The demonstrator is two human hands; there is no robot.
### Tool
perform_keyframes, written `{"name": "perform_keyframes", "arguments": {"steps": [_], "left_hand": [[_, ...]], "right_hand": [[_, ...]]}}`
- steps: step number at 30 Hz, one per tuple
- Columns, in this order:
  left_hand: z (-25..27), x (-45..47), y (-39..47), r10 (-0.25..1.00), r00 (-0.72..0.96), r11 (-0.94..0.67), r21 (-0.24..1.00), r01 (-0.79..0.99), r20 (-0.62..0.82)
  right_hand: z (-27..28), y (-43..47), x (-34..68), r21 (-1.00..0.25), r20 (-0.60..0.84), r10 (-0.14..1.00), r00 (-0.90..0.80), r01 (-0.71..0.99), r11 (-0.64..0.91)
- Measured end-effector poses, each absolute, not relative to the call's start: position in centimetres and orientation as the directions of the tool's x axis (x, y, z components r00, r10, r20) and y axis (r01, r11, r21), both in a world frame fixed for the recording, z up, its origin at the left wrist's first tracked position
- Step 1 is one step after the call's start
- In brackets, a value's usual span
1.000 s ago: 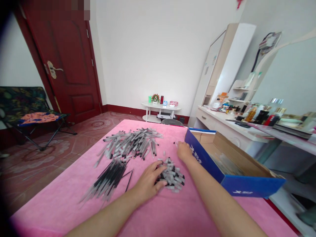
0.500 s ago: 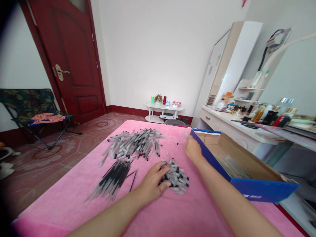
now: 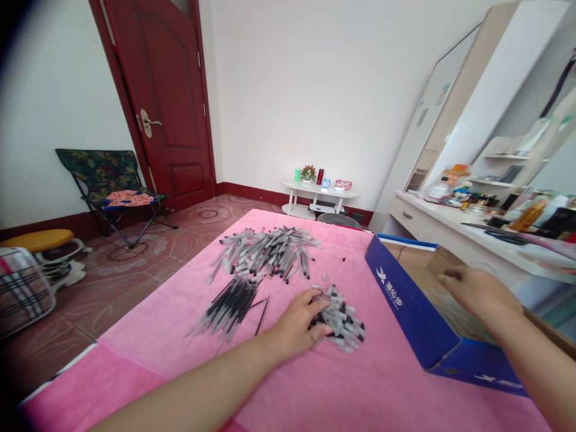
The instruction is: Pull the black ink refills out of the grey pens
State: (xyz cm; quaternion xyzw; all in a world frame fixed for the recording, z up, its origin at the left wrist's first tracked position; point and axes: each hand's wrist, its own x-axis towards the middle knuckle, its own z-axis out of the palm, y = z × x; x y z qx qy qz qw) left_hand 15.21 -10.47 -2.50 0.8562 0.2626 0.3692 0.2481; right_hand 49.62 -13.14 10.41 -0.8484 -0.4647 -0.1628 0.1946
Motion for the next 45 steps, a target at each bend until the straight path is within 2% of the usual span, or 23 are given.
{"name": "perform_keyframes", "arguments": {"steps": [2,4,6,10,13,16,20,26,29,32,37,45], "left_hand": [[-2.2,15.3,-10.6,0.639,0.570,-0.735,0.628,0.256,0.516],[-1.3,15.2,-10.5,0.653,0.527,-0.730,0.636,0.248,0.545],[0.0,14.7,-10.0,0.676,0.450,-0.720,0.654,0.232,0.584],[2.7,12.6,-7.3,0.758,0.174,-0.651,0.740,0.166,0.628],[3.5,10.8,-4.8,0.817,-0.001,-0.574,0.815,0.081,0.576],[3.2,9.8,-3.4,0.848,-0.073,-0.526,0.850,0.012,0.526],[3.0,9.8,-3.2,0.847,-0.072,-0.529,0.849,-0.010,0.527],[3.4,10.0,-3.5,0.846,-0.069,-0.530,0.848,-0.017,0.528],[3.3,9.9,-3.3,0.856,-0.066,-0.515,0.857,-0.029,0.512],[3.1,9.9,-3.0,0.864,-0.067,-0.502,0.864,-0.037,0.499],[2.9,9.9,-2.8,0.872,-0.046,-0.489,0.872,-0.034,0.488],[2.1,10.1,-2.2,0.890,0.007,-0.456,0.890,-0.015,0.456]], "right_hand": [[10.9,-12.5,46.6,-0.118,0.451,0.747,0.488,0.862,-0.492],[10.8,-11.4,42.5,-0.150,0.485,0.813,0.322,0.947,-0.285],[9.6,-10.3,38.1,-0.177,0.457,0.880,0.130,0.983,-0.053],[5.4,-9.6,30.8,-0.208,0.404,0.912,-0.066,0.965,0.162],[2.7,-11.3,26.8,-0.134,0.359,0.905,-0.230,0.946,0.294],[1.2,-13.2,24.4,-0.011,0.358,0.866,-0.348,0.926,0.376],[0.3,-13.5,24.2,0.096,0.357,0.877,-0.323,0.946,0.309],[-0.4,-12.5,26.2,0.174,0.347,0.922,-0.171,0.978,0.116],[0.0,-12.3,26.3,0.157,0.351,0.932,-0.094,0.987,0.041],[0.9,-11.2,25.7,0.104,0.342,0.937,-0.075,0.994,0.041],[1.5,-8.0,24.2,0.064,0.217,0.976,-0.004,0.998,-0.010],[0.1,-6.9,23.3,0.032,0.276,0.961,0.033,0.999,-0.044]]}}
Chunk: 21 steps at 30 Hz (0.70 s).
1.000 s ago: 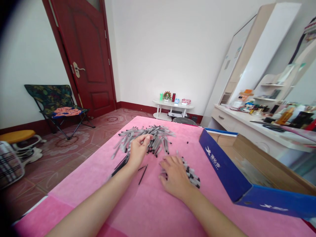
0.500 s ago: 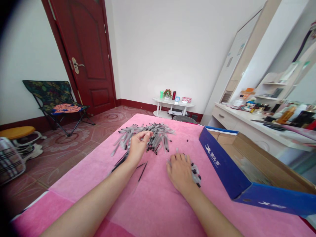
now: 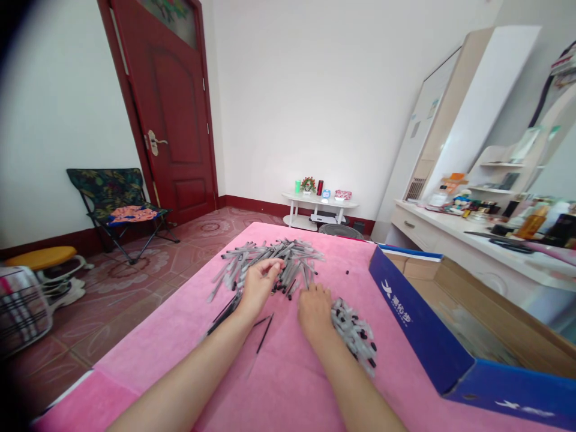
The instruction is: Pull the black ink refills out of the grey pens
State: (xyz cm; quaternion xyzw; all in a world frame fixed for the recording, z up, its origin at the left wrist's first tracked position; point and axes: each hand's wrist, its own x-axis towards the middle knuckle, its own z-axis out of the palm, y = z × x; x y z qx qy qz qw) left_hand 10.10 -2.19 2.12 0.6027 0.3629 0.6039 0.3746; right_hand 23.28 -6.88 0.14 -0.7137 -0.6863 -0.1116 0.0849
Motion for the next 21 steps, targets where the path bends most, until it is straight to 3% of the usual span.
{"name": "perform_keyframes", "arguments": {"steps": [7,11,15,17,21], "left_hand": [[1.0,10.4,-2.2,0.866,0.056,-0.499,0.857,0.128,0.496],[1.3,10.1,-2.9,0.773,0.164,-0.627,0.696,0.350,0.613],[2.0,10.3,-4.1,0.718,0.366,-0.689,0.530,0.494,0.591],[2.1,10.7,-4.6,0.715,0.437,-0.699,0.559,0.446,0.545],[1.8,12.1,-5.0,0.772,0.480,-0.553,0.813,0.184,0.416]], "right_hand": [[1.0,-7.0,25.9,-0.118,0.289,0.941,0.175,0.982,-0.146],[3.4,-7.3,27.5,-0.225,0.294,0.931,0.219,0.962,-0.155],[6.5,-8.2,27.9,-0.407,0.317,0.941,0.120,0.913,0.021],[7.6,-8.7,27.8,-0.544,0.365,0.928,0.074,0.826,0.148],[8.0,-8.8,27.9,-0.655,0.416,0.905,0.087,0.719,0.232]]}}
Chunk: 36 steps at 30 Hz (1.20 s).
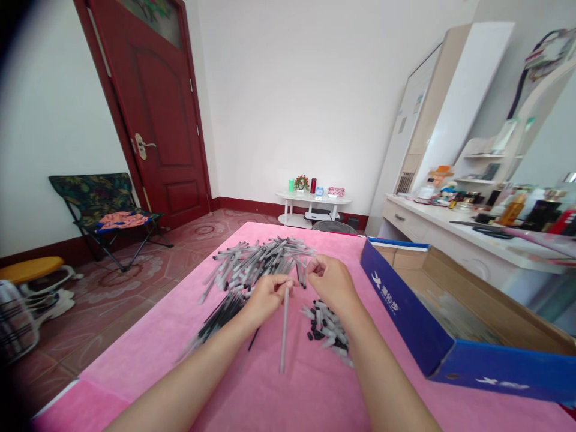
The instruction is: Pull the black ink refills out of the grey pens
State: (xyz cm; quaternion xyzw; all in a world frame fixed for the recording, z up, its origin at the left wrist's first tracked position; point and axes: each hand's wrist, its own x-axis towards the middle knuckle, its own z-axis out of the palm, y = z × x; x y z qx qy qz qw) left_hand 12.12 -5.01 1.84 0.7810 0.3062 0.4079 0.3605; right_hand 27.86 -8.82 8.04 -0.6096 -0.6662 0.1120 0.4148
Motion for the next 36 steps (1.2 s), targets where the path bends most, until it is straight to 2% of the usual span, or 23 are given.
{"name": "perform_keyframes", "arguments": {"steps": [3,6,9,11,12,14,17,19,23,26,31,32,33,36], "left_hand": [[1.2,12.7,-4.8,0.815,0.526,-0.324,0.944,0.066,0.243],[0.3,12.5,-4.1,0.874,0.441,-0.267,0.960,0.081,0.205],[-0.6,11.8,-3.0,0.916,0.329,-0.284,0.951,0.123,0.231],[-1.0,11.4,-2.5,0.924,0.305,-0.282,0.951,0.128,0.233],[-1.0,11.3,-2.4,0.924,0.305,-0.281,0.951,0.127,0.232],[-1.0,11.3,-2.4,0.918,0.318,-0.290,0.949,0.126,0.238],[-0.6,11.3,-2.7,0.909,0.333,-0.309,0.942,0.132,0.251],[-0.4,11.3,-2.8,0.910,0.327,-0.312,0.940,0.137,0.255],[-0.6,11.3,-2.7,0.908,0.324,-0.321,0.938,0.131,0.265],[-0.8,11.3,-2.5,0.906,0.330,-0.321,0.938,0.131,0.265],[-0.7,11.2,-2.5,0.896,0.317,-0.363,0.925,0.113,0.312],[-0.6,11.2,-2.5,0.894,0.312,-0.370,0.922,0.110,0.321],[-0.6,11.2,-2.6,0.894,0.309,-0.374,0.921,0.111,0.326],[-0.6,11.3,-2.7,0.901,0.291,-0.366,0.923,0.118,0.320]], "right_hand": [[7.3,-8.4,28.2,-0.638,0.369,0.926,0.084,0.747,0.187],[6.5,-8.9,28.2,-0.592,0.245,0.969,-0.026,0.788,0.171],[6.0,-10.5,27.2,-0.573,-0.041,0.968,-0.248,0.799,0.181],[5.8,-11.8,25.8,-0.571,-0.283,0.889,-0.361,0.808,0.147],[5.7,-12.4,25.0,-0.553,-0.362,0.850,-0.383,0.822,0.134],[5.5,-13.2,23.4,-0.466,-0.423,0.833,-0.357,0.874,0.138],[5.5,-13.6,21.5,-0.239,-0.367,0.892,-0.263,0.954,0.183],[5.6,-13.5,20.7,-0.130,-0.337,0.913,-0.230,0.972,0.197],[5.2,-13.3,20.0,-0.043,-0.311,0.929,-0.202,0.979,0.199],[5.4,-12.9,20.1,0.009,-0.239,0.965,-0.112,0.993,0.117],[9.7,-12.7,25.4,0.020,0.046,0.990,0.134,0.991,-0.135],[11.0,-13.0,27.3,0.007,0.153,0.963,0.221,0.974,-0.224],[12.1,-13.3,29.4,-0.087,0.325,0.874,0.360,0.932,-0.352],[13.8,-14.6,35.6,-0.152,0.442,0.724,0.529,0.840,-0.520]]}}
